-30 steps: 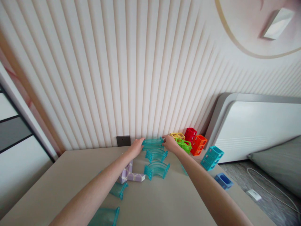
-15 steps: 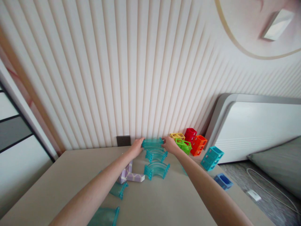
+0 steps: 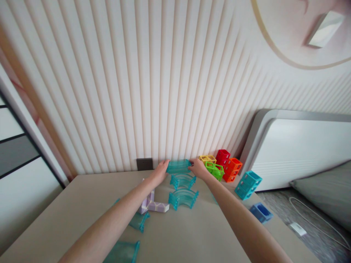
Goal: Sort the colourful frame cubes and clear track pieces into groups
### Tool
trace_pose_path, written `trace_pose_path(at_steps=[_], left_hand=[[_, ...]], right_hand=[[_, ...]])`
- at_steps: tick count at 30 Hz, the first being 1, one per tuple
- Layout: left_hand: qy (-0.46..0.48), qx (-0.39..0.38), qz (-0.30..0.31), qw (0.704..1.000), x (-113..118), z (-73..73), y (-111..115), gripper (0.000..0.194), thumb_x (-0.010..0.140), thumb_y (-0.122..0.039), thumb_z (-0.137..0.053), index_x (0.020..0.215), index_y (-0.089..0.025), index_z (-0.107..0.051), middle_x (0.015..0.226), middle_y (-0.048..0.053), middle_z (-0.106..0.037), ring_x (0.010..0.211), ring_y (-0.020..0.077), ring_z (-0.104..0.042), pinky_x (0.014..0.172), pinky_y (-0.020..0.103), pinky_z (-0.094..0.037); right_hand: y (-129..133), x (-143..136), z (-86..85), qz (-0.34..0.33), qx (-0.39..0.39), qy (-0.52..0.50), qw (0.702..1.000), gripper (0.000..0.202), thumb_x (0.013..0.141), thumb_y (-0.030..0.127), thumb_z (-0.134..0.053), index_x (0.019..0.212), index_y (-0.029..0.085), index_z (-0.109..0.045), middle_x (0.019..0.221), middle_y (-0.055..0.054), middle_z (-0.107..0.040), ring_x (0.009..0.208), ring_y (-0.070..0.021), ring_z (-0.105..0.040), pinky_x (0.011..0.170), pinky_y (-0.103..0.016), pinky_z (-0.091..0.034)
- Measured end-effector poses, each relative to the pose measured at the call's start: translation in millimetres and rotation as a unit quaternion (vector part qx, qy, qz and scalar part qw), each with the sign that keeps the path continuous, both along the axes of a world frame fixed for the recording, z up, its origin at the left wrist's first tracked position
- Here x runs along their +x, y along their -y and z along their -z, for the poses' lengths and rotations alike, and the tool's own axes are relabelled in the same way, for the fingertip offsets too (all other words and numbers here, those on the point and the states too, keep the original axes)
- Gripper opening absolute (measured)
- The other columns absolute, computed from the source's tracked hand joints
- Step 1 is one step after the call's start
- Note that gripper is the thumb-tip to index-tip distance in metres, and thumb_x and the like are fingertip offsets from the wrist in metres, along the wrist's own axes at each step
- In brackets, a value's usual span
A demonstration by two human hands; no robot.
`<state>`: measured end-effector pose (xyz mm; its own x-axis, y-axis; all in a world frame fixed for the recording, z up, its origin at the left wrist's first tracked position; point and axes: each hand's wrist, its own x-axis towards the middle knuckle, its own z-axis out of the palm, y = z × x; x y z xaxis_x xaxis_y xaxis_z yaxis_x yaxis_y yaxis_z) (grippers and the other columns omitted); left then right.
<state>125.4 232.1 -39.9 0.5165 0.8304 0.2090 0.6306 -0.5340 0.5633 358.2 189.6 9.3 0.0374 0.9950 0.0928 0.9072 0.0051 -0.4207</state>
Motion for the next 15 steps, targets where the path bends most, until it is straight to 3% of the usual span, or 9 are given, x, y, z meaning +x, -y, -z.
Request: trace_pose_path(at_steps=[9, 15], left_hand=[[0.006, 0.002, -0.012, 1.000, 2.5, -4.8, 0.4, 0.052, 0.078, -0.003, -0.059, 0.126, -0.020, -0.050, 0.124, 0.013, -0.060, 0.117, 0.0255, -0.059, 0.102, 0.039, -0.045], [0.014, 0.008, -0.022, 1.000, 2.9, -4.9, -0.8, 0.049, 0.078, -0.003, -0.059, 0.124, -0.020, -0.052, 0.121, 0.012, -0.061, 0.110, 0.0242, -0.063, 0.099, 0.039, -0.048]], right_hand=[[-0.3, 5.8, 7.8, -0.046, -0.013, 0.041, 0.998, 0.044, 0.071, 0.015, -0.074, 0.115, 0.011, -0.069, 0.095, -0.010, -0.074, 0.089, -0.0223, -0.068, 0.077, -0.025, -0.047], [-2.0, 7.4, 5.5, -0.065, -0.014, 0.064, 0.996, 0.027, 0.075, 0.013, -0.071, 0.102, 0.013, -0.072, 0.096, -0.009, -0.074, 0.092, -0.0219, -0.068, 0.079, -0.024, -0.046]])
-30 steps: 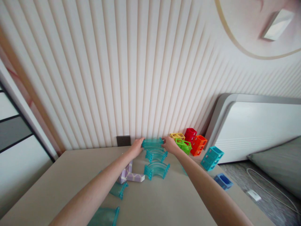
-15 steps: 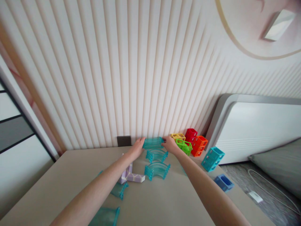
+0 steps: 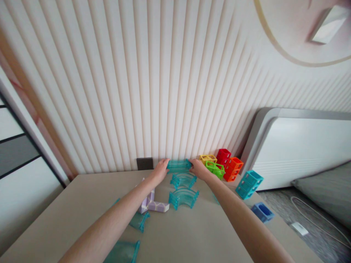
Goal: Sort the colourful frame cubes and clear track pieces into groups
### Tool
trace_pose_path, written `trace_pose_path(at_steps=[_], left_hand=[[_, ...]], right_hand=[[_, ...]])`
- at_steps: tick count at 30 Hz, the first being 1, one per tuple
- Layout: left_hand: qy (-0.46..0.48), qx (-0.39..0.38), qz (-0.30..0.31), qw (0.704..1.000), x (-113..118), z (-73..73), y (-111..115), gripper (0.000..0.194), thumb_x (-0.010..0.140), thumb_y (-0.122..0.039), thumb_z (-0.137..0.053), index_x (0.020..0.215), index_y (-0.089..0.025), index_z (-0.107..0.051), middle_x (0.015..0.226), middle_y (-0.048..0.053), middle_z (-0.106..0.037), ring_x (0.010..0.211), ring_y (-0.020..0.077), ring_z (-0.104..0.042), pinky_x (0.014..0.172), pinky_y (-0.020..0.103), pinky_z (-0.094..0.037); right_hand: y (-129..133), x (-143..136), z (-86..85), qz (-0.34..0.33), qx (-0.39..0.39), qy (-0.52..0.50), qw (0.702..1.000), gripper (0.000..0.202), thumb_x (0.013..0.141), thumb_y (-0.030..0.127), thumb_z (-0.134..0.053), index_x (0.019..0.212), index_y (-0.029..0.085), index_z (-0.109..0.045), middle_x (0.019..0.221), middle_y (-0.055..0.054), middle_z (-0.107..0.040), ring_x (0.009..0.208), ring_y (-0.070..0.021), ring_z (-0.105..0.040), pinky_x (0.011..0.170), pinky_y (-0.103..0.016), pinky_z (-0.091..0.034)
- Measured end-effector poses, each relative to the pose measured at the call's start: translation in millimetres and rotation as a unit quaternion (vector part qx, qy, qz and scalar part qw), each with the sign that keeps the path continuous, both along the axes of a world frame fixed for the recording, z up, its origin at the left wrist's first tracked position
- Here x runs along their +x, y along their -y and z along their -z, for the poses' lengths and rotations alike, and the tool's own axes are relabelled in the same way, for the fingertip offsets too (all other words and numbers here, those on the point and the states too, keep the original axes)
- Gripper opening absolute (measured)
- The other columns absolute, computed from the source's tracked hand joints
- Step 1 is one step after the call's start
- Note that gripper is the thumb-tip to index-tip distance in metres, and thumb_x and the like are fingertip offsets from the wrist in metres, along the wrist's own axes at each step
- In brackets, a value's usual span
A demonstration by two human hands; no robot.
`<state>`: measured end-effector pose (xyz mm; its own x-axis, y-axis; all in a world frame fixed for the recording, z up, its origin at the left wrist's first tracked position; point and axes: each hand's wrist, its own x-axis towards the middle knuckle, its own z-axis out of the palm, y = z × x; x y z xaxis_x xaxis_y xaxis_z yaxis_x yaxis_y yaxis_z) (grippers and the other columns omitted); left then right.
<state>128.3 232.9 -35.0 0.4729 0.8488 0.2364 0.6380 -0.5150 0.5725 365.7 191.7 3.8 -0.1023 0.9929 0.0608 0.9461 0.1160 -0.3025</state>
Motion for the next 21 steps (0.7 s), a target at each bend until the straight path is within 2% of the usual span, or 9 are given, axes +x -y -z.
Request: trace_pose_path(at_steps=[4, 10, 13, 17, 21], left_hand=[[0.006, 0.008, 0.001, 1.000, -1, -0.1, -1, 0.046, 0.079, -0.003, -0.060, 0.122, -0.018, -0.053, 0.120, 0.012, -0.061, 0.107, 0.0236, -0.063, 0.097, 0.038, -0.049], [0.012, 0.019, 0.002, 1.000, -1, -0.1, -2, 0.043, 0.081, -0.004, -0.060, 0.120, -0.020, -0.054, 0.117, 0.009, -0.061, 0.108, 0.0227, -0.063, 0.096, 0.037, -0.049], [0.012, 0.018, 0.003, 1.000, -1, 0.1, -1, 0.043, 0.081, -0.003, -0.060, 0.121, -0.019, -0.054, 0.119, 0.011, -0.061, 0.111, 0.0232, -0.062, 0.097, 0.036, -0.049], [0.007, 0.008, 0.002, 1.000, 0, 0.6, 1, 0.048, 0.080, -0.004, -0.062, 0.125, -0.018, -0.051, 0.124, 0.013, -0.061, 0.117, 0.0250, -0.060, 0.101, 0.038, -0.046], [-0.001, -0.001, 0.004, 1.000, 1, 1.9, 2, 0.053, 0.080, -0.005, -0.064, 0.129, -0.018, -0.048, 0.123, 0.013, -0.064, 0.115, 0.0260, -0.061, 0.102, 0.039, -0.045]], right_hand=[[-4, 2, -4.8, -0.009, -0.006, 0.008, 1.000, 0.019, 0.074, 0.011, -0.072, 0.093, 0.015, -0.074, 0.091, -0.008, -0.075, 0.089, -0.0208, -0.068, 0.076, -0.022, -0.045], [-10, 4, -5.6, -0.002, -0.007, 0.008, 1.000, 0.017, 0.075, 0.012, -0.072, 0.092, 0.014, -0.075, 0.086, -0.007, -0.075, 0.082, -0.0199, -0.069, 0.072, -0.022, -0.045], [-9, 5, -3.8, -0.002, -0.003, 0.005, 1.000, 0.016, 0.077, 0.013, -0.071, 0.092, 0.013, -0.075, 0.088, -0.007, -0.076, 0.084, -0.0202, -0.069, 0.073, -0.022, -0.045], [-6, 3, -0.8, 0.000, 0.005, 0.000, 1.000, 0.019, 0.084, 0.019, -0.068, 0.100, 0.013, -0.075, 0.095, -0.010, -0.076, 0.090, -0.0218, -0.069, 0.079, -0.024, -0.047], [-4, 2, 3.9, 0.015, 0.014, -0.009, 1.000, 0.030, 0.088, 0.023, -0.064, 0.116, 0.013, -0.070, 0.105, -0.012, -0.075, 0.098, -0.0227, -0.069, 0.086, -0.026, -0.047]])
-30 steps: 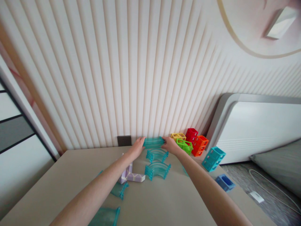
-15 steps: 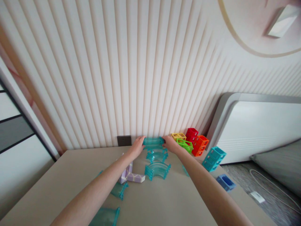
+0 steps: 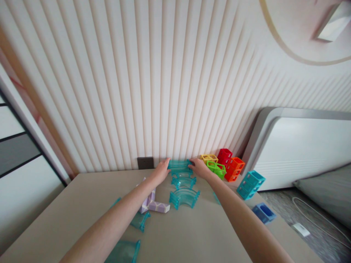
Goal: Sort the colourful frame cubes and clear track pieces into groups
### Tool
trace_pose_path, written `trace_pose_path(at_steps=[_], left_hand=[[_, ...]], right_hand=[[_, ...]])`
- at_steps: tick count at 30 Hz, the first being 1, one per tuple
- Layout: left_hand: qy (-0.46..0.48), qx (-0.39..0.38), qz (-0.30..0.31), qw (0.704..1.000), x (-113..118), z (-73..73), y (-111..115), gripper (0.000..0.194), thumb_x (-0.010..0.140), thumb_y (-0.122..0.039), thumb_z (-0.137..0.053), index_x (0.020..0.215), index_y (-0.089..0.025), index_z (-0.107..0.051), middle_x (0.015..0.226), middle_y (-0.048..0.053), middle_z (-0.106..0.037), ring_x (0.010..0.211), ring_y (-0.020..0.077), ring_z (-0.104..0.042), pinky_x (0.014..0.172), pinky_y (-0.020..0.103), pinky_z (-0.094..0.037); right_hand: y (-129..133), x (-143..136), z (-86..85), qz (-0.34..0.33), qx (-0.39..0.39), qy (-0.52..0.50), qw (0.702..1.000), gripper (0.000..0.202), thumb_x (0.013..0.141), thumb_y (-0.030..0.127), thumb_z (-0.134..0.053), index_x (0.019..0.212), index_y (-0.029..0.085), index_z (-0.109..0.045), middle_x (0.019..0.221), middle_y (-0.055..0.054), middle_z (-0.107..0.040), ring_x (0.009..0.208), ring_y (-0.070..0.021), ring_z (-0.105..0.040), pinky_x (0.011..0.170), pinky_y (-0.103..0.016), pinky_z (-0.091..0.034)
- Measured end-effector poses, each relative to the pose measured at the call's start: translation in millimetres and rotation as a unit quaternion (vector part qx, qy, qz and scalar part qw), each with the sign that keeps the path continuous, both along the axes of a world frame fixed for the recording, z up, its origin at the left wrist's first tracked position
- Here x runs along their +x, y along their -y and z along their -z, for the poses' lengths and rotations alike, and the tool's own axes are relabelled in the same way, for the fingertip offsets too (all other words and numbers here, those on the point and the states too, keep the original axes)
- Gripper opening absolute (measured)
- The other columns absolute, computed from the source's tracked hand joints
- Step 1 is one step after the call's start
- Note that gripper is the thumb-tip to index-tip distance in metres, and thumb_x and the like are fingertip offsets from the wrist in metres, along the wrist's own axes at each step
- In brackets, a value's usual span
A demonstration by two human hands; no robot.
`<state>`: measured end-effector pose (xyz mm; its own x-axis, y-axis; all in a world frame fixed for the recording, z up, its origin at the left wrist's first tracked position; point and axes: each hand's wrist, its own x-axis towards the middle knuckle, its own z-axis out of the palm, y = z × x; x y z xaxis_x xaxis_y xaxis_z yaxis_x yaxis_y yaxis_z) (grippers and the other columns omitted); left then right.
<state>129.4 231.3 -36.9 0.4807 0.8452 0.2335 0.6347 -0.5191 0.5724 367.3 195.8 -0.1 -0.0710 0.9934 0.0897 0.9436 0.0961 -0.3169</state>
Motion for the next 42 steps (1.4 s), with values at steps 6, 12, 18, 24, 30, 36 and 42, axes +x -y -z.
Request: trace_pose_path(at_steps=[6, 12, 18, 24, 30, 36, 42], left_hand=[[-0.011, 0.001, 0.004, 1.000, -1, 3.3, -1, 0.058, 0.081, -0.006, -0.063, 0.134, -0.017, -0.044, 0.126, 0.014, -0.063, 0.120, 0.0269, -0.059, 0.104, 0.039, -0.044], [-0.028, 0.000, 0.007, 1.000, -1, 4.2, -2, 0.058, 0.082, -0.007, -0.064, 0.135, -0.015, -0.043, 0.130, 0.016, -0.061, 0.122, 0.0262, -0.058, 0.104, 0.036, -0.043], [-0.045, 0.004, 0.006, 0.999, 0, 5.3, -1, 0.063, 0.082, -0.009, -0.064, 0.139, -0.017, -0.040, 0.128, 0.014, -0.062, 0.120, 0.0258, -0.059, 0.103, 0.035, -0.043], [-0.057, 0.024, 0.004, 0.998, -4, 1.5, 3, 0.060, 0.083, -0.009, -0.062, 0.139, -0.017, -0.041, 0.131, 0.016, -0.059, 0.123, 0.0258, -0.057, 0.105, 0.035, -0.042], [-0.056, 0.069, -0.002, 0.996, -12, -17.6, 21, 0.039, 0.094, -0.008, -0.040, 0.129, -0.017, -0.051, 0.123, 0.014, -0.060, 0.117, 0.0234, -0.059, 0.102, 0.036, -0.044], [-0.011, 0.132, 0.013, 0.991, -26, -30.3, 52, 0.034, 0.099, -0.015, -0.033, 0.120, -0.014, -0.059, 0.117, 0.013, -0.063, 0.114, 0.0214, -0.059, 0.105, 0.035, -0.044], [-0.046, 0.072, 0.049, 0.995, -25, -40.5, 78, 0.034, 0.099, -0.024, -0.035, 0.118, -0.016, -0.063, 0.116, 0.012, -0.068, 0.111, 0.0232, -0.063, 0.101, 0.037, -0.047]], right_hand=[[4, -1, 2.6, 0.030, 0.009, -0.013, 0.999, 0.036, 0.087, 0.021, -0.064, 0.123, 0.014, -0.067, 0.109, -0.012, -0.074, 0.101, -0.0225, -0.069, 0.088, -0.026, -0.048], [10, -8, -1.3, 0.051, 0.013, -0.004, 0.999, 0.023, 0.090, 0.022, -0.062, 0.111, 0.016, -0.071, 0.107, -0.013, -0.074, 0.103, -0.0243, -0.068, 0.087, -0.028, -0.047], [16, -11, -2.6, 0.059, 0.019, -0.002, 0.998, 0.020, 0.089, 0.020, -0.062, 0.106, 0.014, -0.071, 0.101, -0.015, -0.074, 0.098, -0.0253, -0.068, 0.082, -0.028, -0.047], [38, -12, -3.8, 0.023, 0.053, -0.017, 0.998, 0.028, 0.094, 0.024, -0.055, 0.117, 0.014, -0.068, 0.114, -0.013, -0.071, 0.106, -0.0222, -0.065, 0.092, -0.027, -0.045], [48, -20, -0.7, -0.061, 0.027, 0.062, 0.996, 0.035, 0.091, 0.031, -0.061, 0.123, 0.018, -0.068, 0.119, -0.013, -0.068, 0.111, -0.0248, -0.062, 0.097, -0.030, -0.044], [42, -24, 0.8, -0.072, 0.010, 0.100, 0.992, 0.023, 0.091, 0.025, -0.061, 0.109, 0.022, -0.074, 0.111, -0.012, -0.071, 0.106, -0.0250, -0.065, 0.093, -0.030, -0.046], [39, -22, 3.0, -0.069, 0.002, 0.108, 0.992, 0.028, 0.091, 0.025, -0.061, 0.117, 0.020, -0.069, 0.115, -0.013, -0.070, 0.109, -0.0256, -0.065, 0.092, -0.031, -0.047]])
